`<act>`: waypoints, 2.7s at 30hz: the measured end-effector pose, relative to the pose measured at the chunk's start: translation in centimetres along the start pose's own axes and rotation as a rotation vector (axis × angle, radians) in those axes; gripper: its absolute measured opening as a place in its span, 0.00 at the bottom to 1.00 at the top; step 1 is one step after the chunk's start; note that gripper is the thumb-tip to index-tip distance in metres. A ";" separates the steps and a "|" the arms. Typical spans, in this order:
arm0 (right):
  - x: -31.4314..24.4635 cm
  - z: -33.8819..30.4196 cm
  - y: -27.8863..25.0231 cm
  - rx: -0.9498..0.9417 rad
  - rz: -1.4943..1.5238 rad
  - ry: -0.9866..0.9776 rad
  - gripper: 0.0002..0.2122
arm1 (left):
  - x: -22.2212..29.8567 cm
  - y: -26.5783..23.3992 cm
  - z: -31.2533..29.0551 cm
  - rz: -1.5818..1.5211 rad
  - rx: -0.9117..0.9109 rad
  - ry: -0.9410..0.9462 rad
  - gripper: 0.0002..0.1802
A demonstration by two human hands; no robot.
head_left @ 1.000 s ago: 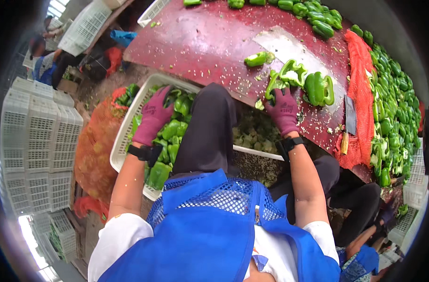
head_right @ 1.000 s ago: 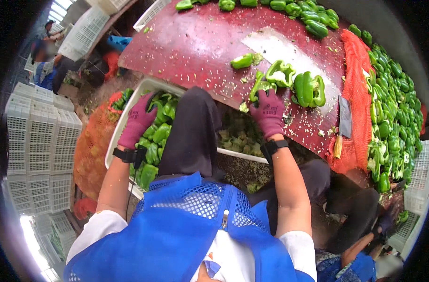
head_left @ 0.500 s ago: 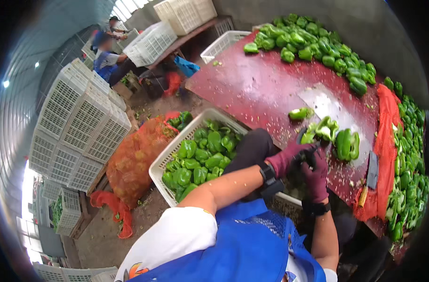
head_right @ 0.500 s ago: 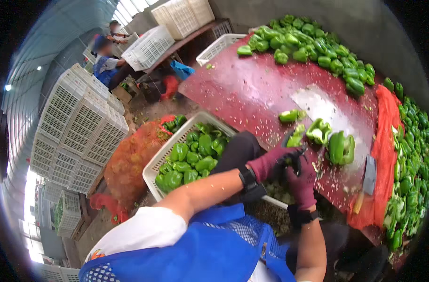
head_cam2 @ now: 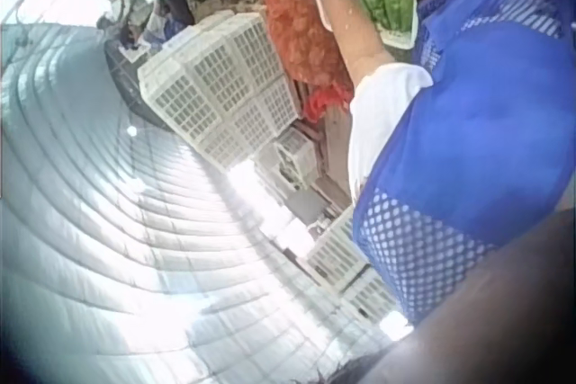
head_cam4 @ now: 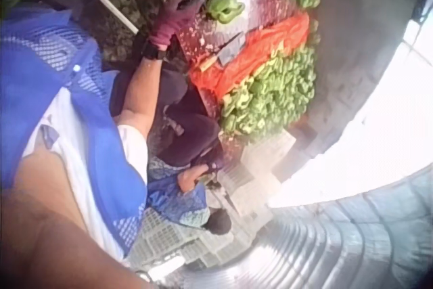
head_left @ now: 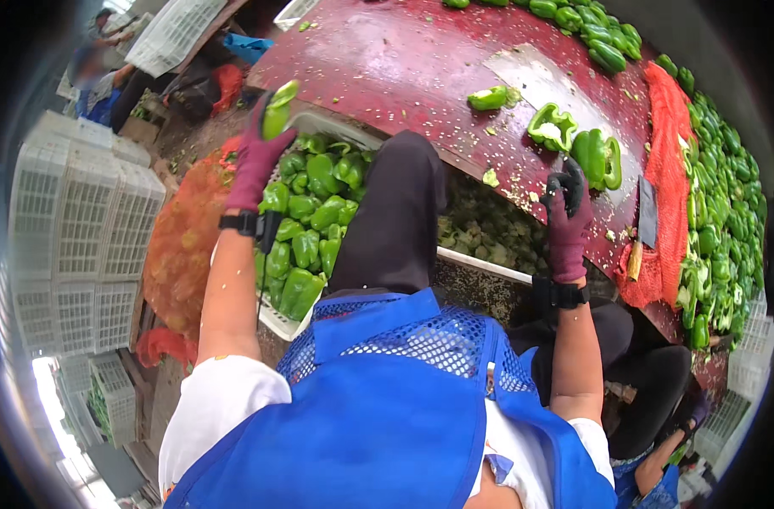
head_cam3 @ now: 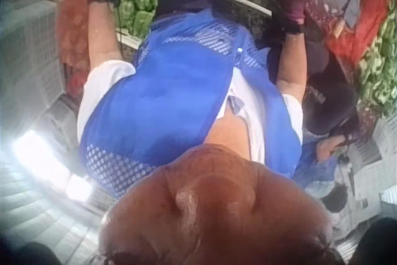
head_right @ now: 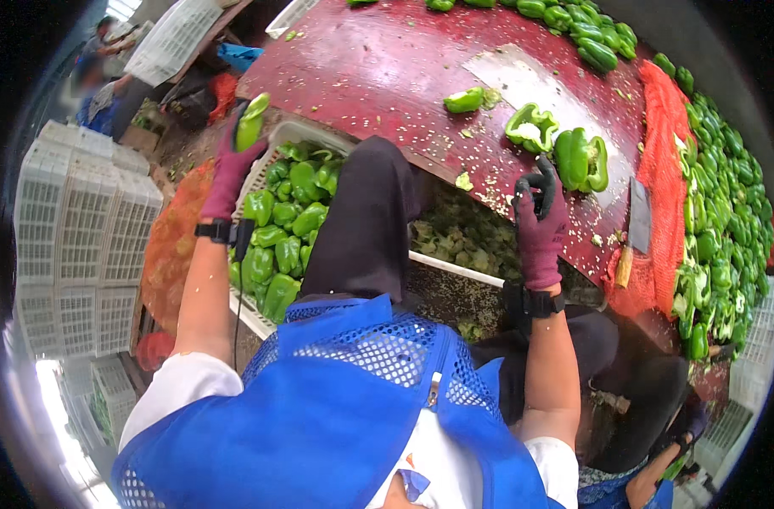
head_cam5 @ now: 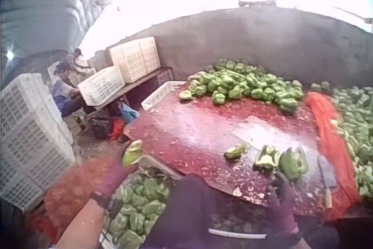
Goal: The recorder is deseeded and cutting green bell peppers on a table using a kitchen knife.
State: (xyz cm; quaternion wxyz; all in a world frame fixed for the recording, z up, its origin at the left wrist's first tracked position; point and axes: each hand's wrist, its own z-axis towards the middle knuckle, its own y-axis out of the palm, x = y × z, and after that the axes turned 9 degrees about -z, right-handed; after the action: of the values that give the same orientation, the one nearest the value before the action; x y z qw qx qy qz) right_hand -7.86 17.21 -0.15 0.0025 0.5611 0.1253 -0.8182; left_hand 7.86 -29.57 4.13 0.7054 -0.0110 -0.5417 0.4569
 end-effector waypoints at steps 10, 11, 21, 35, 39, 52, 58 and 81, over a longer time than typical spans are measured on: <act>2.4 0.6 -2.3 0.149 -0.400 -0.031 0.20 | -13.3 3.3 -7.2 0.609 -0.761 -0.786 0.50; 2.2 0.7 -2.6 0.131 -0.367 0.005 0.20 | -11.6 3.5 -5.3 0.779 -0.704 -0.654 0.46; 1.6 1.3 -2.7 0.113 -0.224 0.007 0.21 | 12.9 25.7 10.0 0.319 -0.573 0.384 0.35; 2.1 -0.8 0.5 -0.080 -0.315 -0.003 0.37 | 18.4 29.7 -1.4 -0.481 -0.669 -0.454 0.26; 2.6 -1.2 0.7 -0.069 -0.206 0.089 0.33 | 20.0 26.6 -4.2 -0.546 -0.640 -0.336 0.16; 3.5 -0.2 -0.9 -0.322 0.097 0.299 0.24 | 18.0 26.1 -8.8 -1.032 -0.627 -0.611 0.22; 3.4 -1.3 -0.5 -0.323 -0.100 -0.401 0.15 | 17.2 26.8 -10.5 -0.446 -0.544 -0.003 0.29; 2.3 -0.4 -1.2 -0.531 0.234 0.149 0.13 | 11.3 25.5 -4.8 -1.379 -0.560 -0.619 0.17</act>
State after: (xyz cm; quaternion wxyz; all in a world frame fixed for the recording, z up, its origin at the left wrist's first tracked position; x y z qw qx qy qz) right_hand -8.50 18.78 -2.13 0.2341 0.6100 0.2692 -0.7076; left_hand -4.61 -5.07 -2.32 0.6175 0.2765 -0.6920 -0.2518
